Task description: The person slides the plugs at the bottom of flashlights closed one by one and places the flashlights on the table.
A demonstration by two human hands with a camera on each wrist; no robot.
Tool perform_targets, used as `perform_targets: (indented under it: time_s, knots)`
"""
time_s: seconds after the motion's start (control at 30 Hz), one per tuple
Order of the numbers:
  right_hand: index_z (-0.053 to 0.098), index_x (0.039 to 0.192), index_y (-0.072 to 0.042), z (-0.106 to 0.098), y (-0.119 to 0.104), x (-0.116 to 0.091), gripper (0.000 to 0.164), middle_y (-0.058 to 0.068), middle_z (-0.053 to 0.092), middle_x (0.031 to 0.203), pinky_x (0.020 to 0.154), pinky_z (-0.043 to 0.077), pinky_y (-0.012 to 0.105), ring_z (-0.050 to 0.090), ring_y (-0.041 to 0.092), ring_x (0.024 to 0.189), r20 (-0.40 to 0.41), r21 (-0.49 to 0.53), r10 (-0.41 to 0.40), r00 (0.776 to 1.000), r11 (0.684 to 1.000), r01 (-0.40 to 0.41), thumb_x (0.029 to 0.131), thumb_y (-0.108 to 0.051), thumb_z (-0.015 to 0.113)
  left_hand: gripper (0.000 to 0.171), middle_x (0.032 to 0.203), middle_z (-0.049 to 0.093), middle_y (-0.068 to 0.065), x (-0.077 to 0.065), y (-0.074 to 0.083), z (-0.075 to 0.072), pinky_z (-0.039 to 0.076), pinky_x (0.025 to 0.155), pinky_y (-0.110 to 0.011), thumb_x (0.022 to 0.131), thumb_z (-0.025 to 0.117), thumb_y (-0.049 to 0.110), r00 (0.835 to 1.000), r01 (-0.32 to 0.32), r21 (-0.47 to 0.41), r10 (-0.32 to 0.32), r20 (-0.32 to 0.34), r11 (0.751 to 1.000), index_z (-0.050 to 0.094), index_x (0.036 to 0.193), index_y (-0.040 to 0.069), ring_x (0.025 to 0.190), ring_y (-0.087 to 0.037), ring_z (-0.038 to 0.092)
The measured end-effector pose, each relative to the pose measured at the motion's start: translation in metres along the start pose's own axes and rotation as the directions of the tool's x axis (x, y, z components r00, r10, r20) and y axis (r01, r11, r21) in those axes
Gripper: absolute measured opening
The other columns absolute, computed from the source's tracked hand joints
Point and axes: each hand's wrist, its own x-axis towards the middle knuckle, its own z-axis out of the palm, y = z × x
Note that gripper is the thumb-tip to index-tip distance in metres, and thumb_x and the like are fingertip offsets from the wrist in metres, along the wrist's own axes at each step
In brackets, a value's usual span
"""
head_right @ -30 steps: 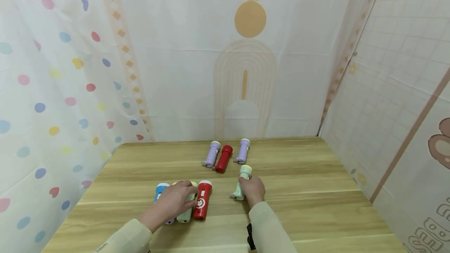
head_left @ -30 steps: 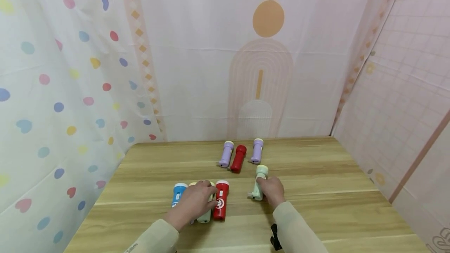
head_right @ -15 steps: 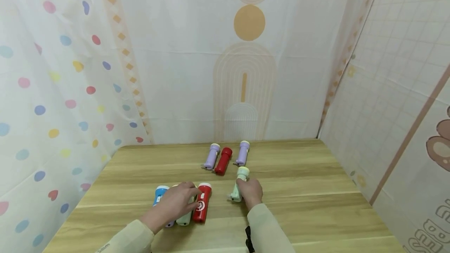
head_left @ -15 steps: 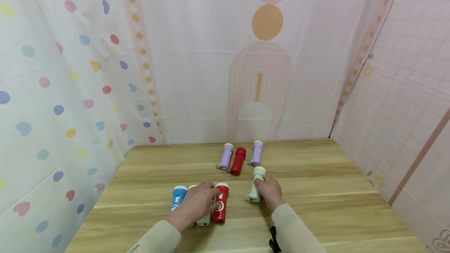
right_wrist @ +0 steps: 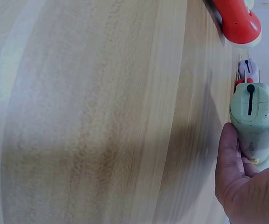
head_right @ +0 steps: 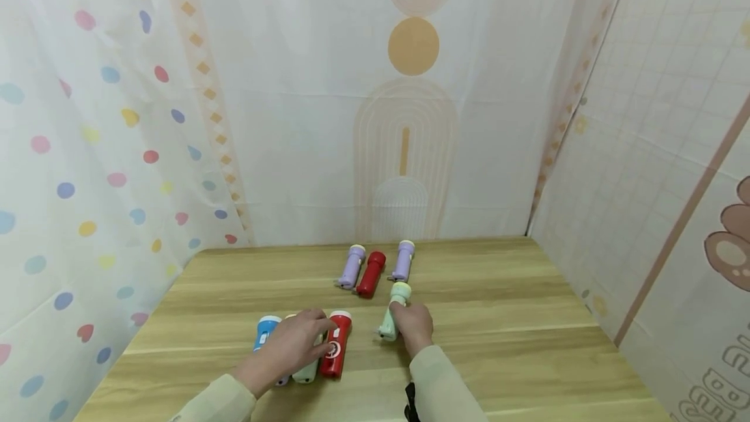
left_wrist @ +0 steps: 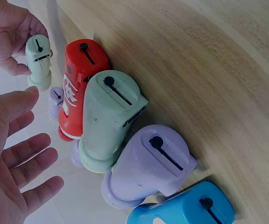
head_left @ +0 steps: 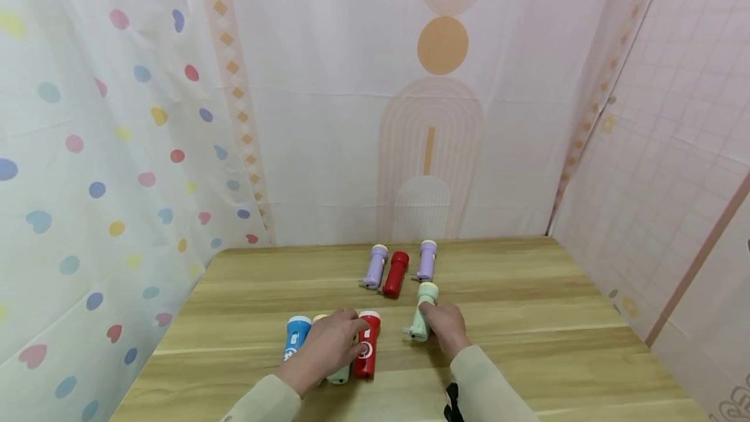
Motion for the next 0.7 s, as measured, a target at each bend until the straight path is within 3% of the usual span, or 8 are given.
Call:
perform_targets:
  time_s: [0.37, 0.7]
  knots:
    - [0.058, 0.108, 0.017, 0.0003, 0.0030, 0.0013, 0.039, 0.019, 0.065, 0.090, 0.063, 0.058, 0.036, 0.065, 0.021, 0.073, 0.036, 0.070, 0.015, 0.999, 0.997, -0.017, 0.087, -0.016, 0.061, 0.031, 0.088, 0.060, 0.003, 0.0003, 0.0025, -0.0005, 0.051, 0.061, -0.032, 0.082, 0.081, 0.029, 1.000, 0.012, -0.023, -0.011, 0.007, 1.000, 0.074, 0.108, 0.014, 0.078, -0.015, 0.057]
    - [0.060, 0.106, 0.017, 0.0034, 0.0053, 0.0004, 0.037, 0.017, 0.067, 0.086, 0.061, 0.058, 0.036, 0.066, 0.020, 0.067, 0.068, 0.098, -0.027, 0.997, 0.995, 0.020, 0.090, -0.016, 0.059, 0.032, 0.090, 0.061, 0.003, 0.0038, 0.0017, 0.0023, 0.052, 0.061, -0.033, 0.082, 0.081, 0.028, 1.000, 0.007, -0.025, -0.008, -0.006, 1.000, 0.073, 0.109, 0.015, 0.080, -0.016, 0.058]
